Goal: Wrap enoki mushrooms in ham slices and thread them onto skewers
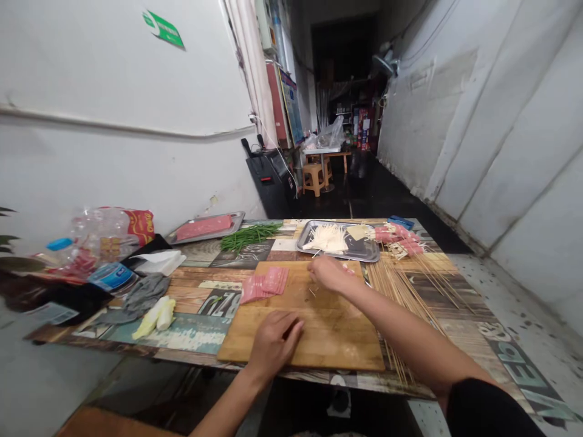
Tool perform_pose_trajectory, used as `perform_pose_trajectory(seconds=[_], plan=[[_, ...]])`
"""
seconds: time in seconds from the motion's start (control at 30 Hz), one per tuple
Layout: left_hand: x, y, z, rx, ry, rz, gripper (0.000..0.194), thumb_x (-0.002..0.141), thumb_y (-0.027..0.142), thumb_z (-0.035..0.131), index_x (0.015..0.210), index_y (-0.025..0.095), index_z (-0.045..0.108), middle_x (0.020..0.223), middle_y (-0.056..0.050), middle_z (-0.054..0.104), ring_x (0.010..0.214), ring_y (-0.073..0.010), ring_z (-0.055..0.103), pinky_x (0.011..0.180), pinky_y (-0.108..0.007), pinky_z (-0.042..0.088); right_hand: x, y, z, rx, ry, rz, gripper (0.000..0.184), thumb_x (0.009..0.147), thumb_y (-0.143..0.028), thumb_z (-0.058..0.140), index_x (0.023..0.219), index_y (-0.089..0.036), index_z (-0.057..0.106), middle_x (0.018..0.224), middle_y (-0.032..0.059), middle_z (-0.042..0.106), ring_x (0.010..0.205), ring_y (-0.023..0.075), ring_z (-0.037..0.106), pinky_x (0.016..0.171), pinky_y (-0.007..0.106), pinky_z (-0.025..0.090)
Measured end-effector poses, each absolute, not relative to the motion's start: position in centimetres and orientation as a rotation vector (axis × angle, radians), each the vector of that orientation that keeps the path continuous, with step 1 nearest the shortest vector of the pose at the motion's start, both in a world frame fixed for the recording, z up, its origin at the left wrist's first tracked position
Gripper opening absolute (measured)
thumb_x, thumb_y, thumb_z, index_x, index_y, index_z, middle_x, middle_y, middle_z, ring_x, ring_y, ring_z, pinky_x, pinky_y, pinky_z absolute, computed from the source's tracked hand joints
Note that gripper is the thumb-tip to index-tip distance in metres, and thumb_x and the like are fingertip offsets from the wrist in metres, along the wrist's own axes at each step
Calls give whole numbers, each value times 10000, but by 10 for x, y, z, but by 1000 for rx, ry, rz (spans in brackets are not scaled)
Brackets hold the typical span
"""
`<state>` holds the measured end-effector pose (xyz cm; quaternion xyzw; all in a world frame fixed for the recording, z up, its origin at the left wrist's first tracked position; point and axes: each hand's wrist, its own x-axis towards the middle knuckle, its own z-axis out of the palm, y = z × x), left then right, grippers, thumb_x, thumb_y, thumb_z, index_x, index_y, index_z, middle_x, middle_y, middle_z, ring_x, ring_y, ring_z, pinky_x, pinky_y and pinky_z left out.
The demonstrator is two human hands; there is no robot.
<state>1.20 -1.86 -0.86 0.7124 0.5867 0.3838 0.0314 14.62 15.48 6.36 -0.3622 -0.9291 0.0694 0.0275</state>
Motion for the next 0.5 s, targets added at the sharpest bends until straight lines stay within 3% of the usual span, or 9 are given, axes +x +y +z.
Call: perform_pose_trajectory(seconds=[0.13, 0.27, 0.37, 0.5], plan=[[-3, -28, -16, 2002, 1841, 1399, 205, 901, 249, 506, 892, 179, 698, 805, -82, 697, 755, -175, 635, 728, -306, 515, 134, 226, 63, -1425, -2775, 51, 264, 893, -220, 482, 1000, -165, 718, 1016, 109, 693, 941, 200, 616, 761, 238, 404], [-7, -26, -14, 1884, 1757, 1426, 243, 902, 251, 498, 814, 189, 716, 735, -59, 686, 695, -157, 623, 671, -269, 501, 133, 270, 61, -1432, -2806, -60, 326, 882, -280, 559, 1174, -172, 654, 1175, 124, 634, 1081, 217, 565, 870, 259, 404], [-7, -25, -11, 1818, 1733, 1400, 309, 913, 265, 484, 698, 185, 691, 669, -45, 654, 645, -145, 595, 630, -251, 471, 122, 279, 54, -1349, -2871, -110, 343, 881, -334, 570, 1170, -171, 659, 1170, 125, 624, 1102, 225, 549, 892, 270, 405], [-7, -27, -10, 1824, 1730, 1384, 323, 919, 264, 469, 690, 184, 681, 641, -44, 630, 638, -148, 577, 631, -255, 448, 94, 282, 42, -1193, -2964, -111, 295, 853, -288, 591, 1113, -194, 693, 1117, 100, 644, 1104, 213, 543, 887, 247, 396]])
